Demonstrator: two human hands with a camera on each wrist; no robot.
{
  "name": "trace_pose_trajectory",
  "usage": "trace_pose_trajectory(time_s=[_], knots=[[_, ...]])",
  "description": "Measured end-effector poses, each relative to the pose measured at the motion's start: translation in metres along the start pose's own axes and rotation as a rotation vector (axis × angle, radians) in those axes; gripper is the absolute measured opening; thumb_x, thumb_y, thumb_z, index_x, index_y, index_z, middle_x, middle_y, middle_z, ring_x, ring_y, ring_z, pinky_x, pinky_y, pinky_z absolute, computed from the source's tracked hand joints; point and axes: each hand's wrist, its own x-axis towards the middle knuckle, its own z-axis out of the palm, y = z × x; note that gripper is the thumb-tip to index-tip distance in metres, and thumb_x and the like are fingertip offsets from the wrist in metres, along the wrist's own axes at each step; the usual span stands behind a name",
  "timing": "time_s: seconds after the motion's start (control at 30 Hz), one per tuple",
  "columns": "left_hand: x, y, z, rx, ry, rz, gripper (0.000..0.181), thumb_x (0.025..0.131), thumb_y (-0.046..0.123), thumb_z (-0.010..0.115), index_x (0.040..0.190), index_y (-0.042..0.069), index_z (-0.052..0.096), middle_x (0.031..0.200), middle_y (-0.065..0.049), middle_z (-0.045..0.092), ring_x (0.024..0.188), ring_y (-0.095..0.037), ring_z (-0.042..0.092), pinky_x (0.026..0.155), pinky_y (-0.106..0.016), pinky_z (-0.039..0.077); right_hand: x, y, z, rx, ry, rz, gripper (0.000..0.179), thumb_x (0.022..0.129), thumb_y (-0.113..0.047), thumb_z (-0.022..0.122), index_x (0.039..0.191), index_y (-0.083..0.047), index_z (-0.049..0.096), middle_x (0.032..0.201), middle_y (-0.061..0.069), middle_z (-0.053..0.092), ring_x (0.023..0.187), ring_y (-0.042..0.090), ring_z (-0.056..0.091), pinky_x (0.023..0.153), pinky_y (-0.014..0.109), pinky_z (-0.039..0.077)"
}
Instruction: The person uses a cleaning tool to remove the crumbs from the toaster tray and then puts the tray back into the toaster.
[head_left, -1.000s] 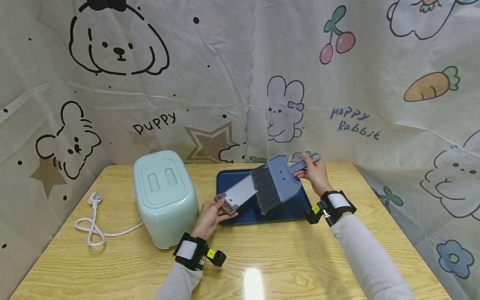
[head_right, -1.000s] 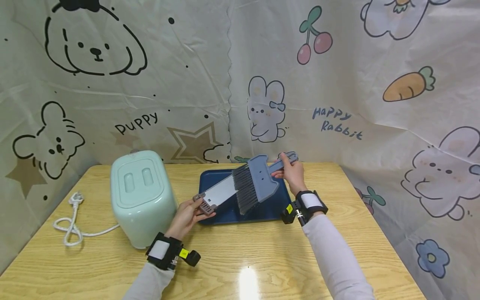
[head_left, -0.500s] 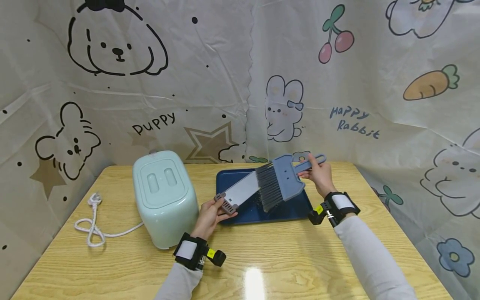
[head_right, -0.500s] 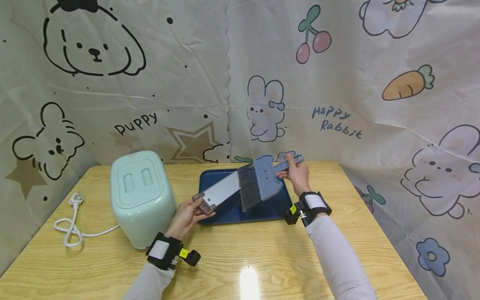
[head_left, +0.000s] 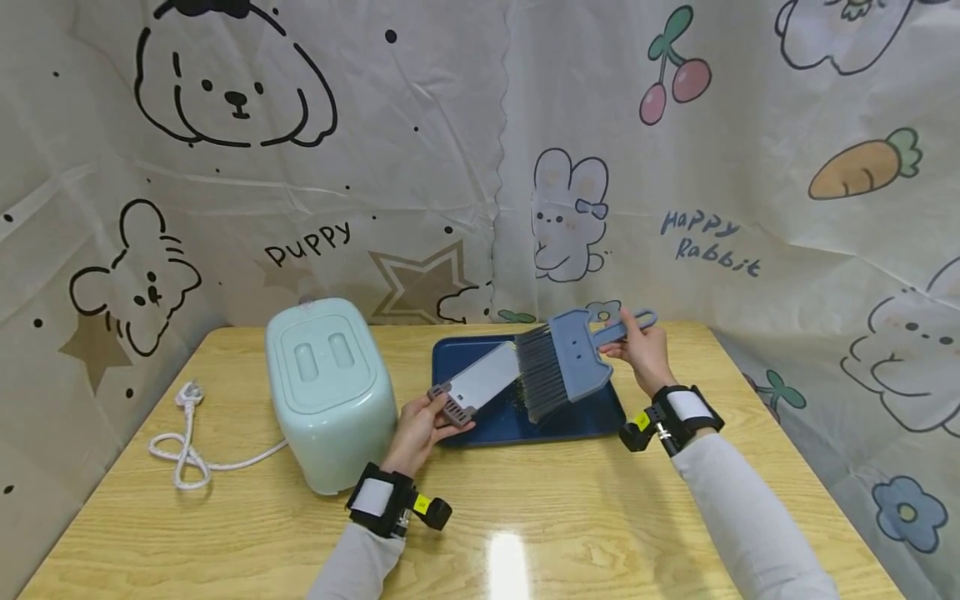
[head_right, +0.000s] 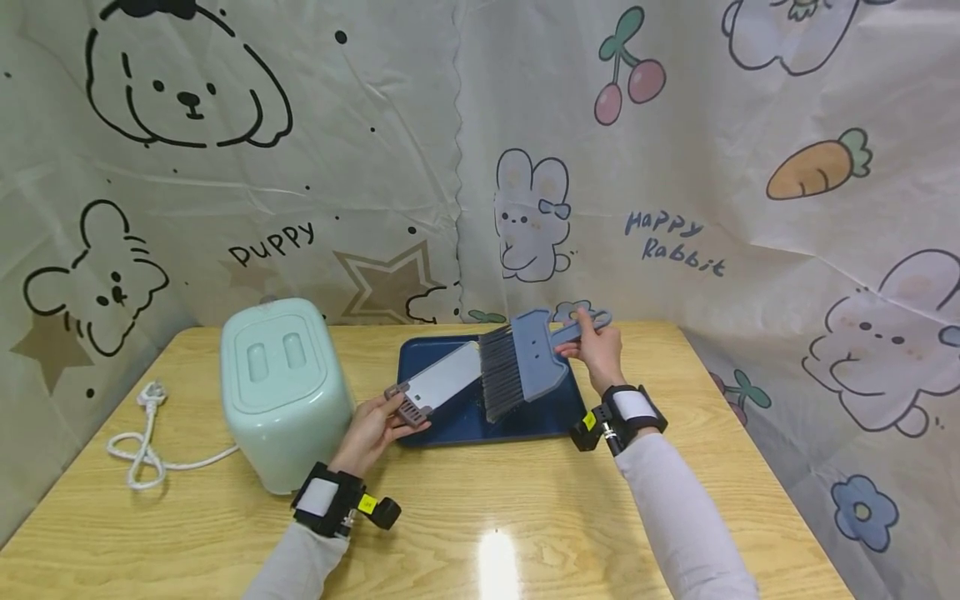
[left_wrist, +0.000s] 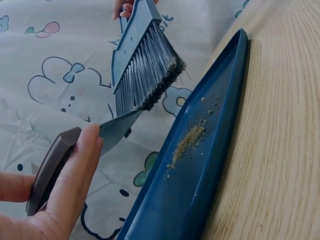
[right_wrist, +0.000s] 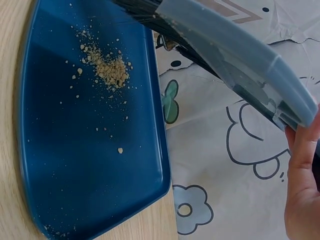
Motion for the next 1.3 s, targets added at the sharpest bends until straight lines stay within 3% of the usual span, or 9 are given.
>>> trace_pose_trajectory(time_s=[0.37, 0.53, 0.67, 0.8, 0.93, 1.03, 1.13, 1.17, 1.3], knots=[[-0.001, -0.001, 0.0, 0.01, 0.014, 0.003, 0.038, 0.098, 0.007, 0.031, 0.131, -0.012, 0.03, 0.126, -0.035, 0.039, 0.107, -0.037, 0.051, 0.08, -0.04, 0.053, -0.005, -0.004, 0.001, -0.021, 0.041, 0.025, 0.052, 0.087, -0.045, 0.049, 0.1, 0.004, 0.059, 0.067, 0.013, 0.065, 0.059, 0.022, 0.064, 0.056, 0.029, 0.056], [0.0, 0.0, 0.0, 0.007, 0.014, 0.002, 0.038, 0.098, 0.007, 0.031, 0.131, -0.011, 0.03, 0.126, -0.034, 0.039, 0.108, -0.038, 0.05, 0.08, -0.039, 0.053, -0.033, -0.034, 0.016, -0.08, 0.082, 0.022, 0.056, 0.089, -0.045, 0.047, 0.102, 0.008, 0.057, 0.065, 0.011, 0.065, 0.058, 0.018, 0.064, 0.06, 0.028, 0.056], [0.0, 0.0, 0.0, 0.001, 0.014, -0.001, 0.038, 0.098, 0.007, 0.031, 0.131, -0.011, 0.03, 0.126, -0.034, 0.04, 0.108, -0.038, 0.05, 0.08, -0.039, 0.053, -0.042, -0.042, 0.019, -0.072, 0.08, 0.007, 0.055, 0.09, -0.043, 0.046, 0.105, 0.008, 0.058, 0.064, 0.008, 0.064, 0.057, 0.015, 0.064, 0.058, 0.024, 0.056], [0.0, 0.0, -0.002, -0.004, 0.016, 0.004, 0.038, 0.098, 0.007, 0.031, 0.131, -0.011, 0.03, 0.126, -0.034, 0.039, 0.108, -0.039, 0.049, 0.08, -0.04, 0.052, -0.017, -0.016, 0.007, -0.041, 0.08, 0.014, 0.057, 0.088, -0.045, 0.047, 0.11, 0.006, 0.058, 0.07, 0.011, 0.066, 0.061, 0.02, 0.065, 0.056, 0.027, 0.056], [-0.001, 0.0, -0.003, 0.003, 0.021, 0.012, 0.038, 0.098, 0.006, 0.03, 0.131, -0.011, 0.028, 0.127, -0.033, 0.038, 0.109, -0.039, 0.048, 0.08, -0.04, 0.052, 0.039, 0.048, -0.019, 0.001, 0.081, -0.062, 0.065, 0.081, -0.057, 0.051, 0.11, 0.0, 0.062, 0.076, 0.015, 0.067, 0.064, 0.026, 0.065, 0.054, 0.031, 0.056], [-0.001, 0.0, -0.003, 0.003, 0.02, 0.009, 0.038, 0.098, 0.006, 0.03, 0.132, -0.011, 0.029, 0.127, -0.033, 0.039, 0.109, -0.038, 0.049, 0.08, -0.04, 0.052, 0.061, 0.076, -0.029, -0.033, 0.107, -0.104, 0.068, 0.077, -0.063, 0.05, 0.108, -0.004, 0.064, 0.077, 0.016, 0.066, 0.065, 0.028, 0.065, 0.055, 0.032, 0.056], [-0.001, -0.001, -0.003, -0.001, 0.019, 0.001, 0.038, 0.098, 0.006, 0.03, 0.132, -0.01, 0.029, 0.127, -0.032, 0.039, 0.109, -0.038, 0.048, 0.081, -0.039, 0.052, 0.053, 0.067, -0.031, -0.026, 0.097, -0.073, 0.061, 0.079, -0.059, 0.051, 0.105, -0.005, 0.065, 0.075, 0.015, 0.067, 0.063, 0.027, 0.065, 0.054, 0.032, 0.056], [-0.001, -0.001, -0.003, -0.003, 0.019, 0.0, 0.038, 0.098, 0.006, 0.03, 0.132, -0.011, 0.029, 0.127, -0.032, 0.039, 0.109, -0.038, 0.048, 0.081, -0.039, 0.052, 0.038, 0.053, -0.028, -0.013, 0.082, -0.057, 0.056, 0.084, -0.054, 0.049, 0.102, -0.003, 0.064, 0.073, 0.015, 0.067, 0.062, 0.025, 0.065, 0.054, 0.031, 0.056], [0.0, 0.0, -0.003, -0.011, 0.021, -0.004, 0.038, 0.098, 0.007, 0.03, 0.132, -0.01, 0.029, 0.127, -0.032, 0.039, 0.11, -0.038, 0.048, 0.081, -0.039, 0.052, 0.009, 0.023, -0.021, -0.03, 0.086, 0.004, 0.051, 0.086, -0.049, 0.049, 0.102, -0.001, 0.062, 0.068, 0.013, 0.066, 0.059, 0.022, 0.065, 0.054, 0.033, 0.056]])
